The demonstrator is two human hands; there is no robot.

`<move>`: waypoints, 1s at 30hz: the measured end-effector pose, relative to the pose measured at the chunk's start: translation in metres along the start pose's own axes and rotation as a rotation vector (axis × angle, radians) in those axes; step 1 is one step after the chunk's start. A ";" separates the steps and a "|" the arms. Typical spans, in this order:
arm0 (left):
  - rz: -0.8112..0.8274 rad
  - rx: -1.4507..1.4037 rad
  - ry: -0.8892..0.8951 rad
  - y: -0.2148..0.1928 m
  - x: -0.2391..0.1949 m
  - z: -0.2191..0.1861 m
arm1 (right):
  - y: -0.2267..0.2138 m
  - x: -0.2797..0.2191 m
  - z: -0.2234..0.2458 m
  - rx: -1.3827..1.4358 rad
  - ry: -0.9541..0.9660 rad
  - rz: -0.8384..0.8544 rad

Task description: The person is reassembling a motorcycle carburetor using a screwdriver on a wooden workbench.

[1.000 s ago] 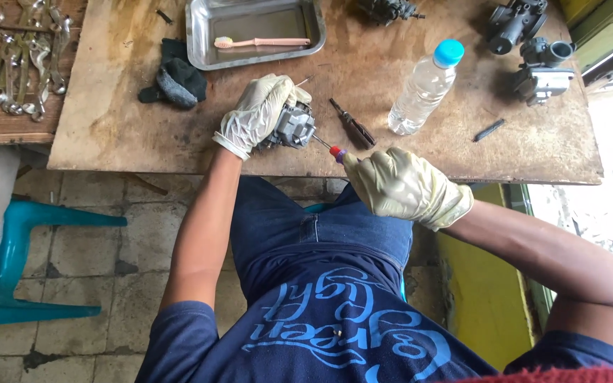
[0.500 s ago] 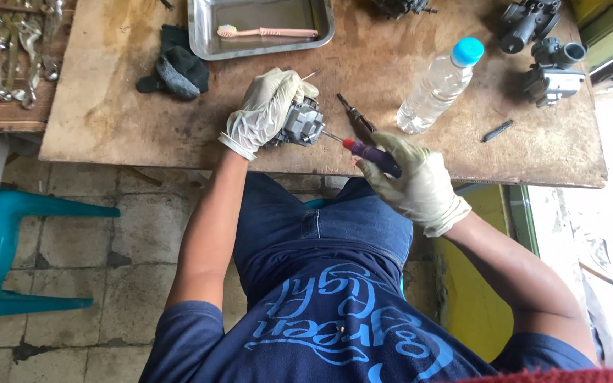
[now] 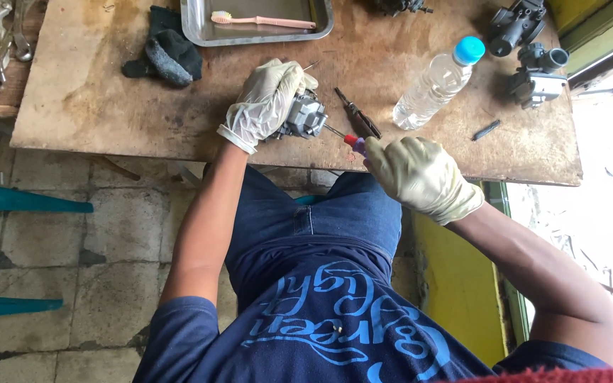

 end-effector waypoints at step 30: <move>-0.088 -0.153 -0.172 0.000 0.000 -0.008 | 0.003 -0.003 0.010 1.003 0.528 -0.219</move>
Point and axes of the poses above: each hand's wrist, its own x-axis towards the middle knuckle, its own y-axis out of the palm, z = x × y, the point moved 2 cm from there along x, towards the middle knuckle, and after that the axes turned 14 degrees about z, right-handed, at the moved point
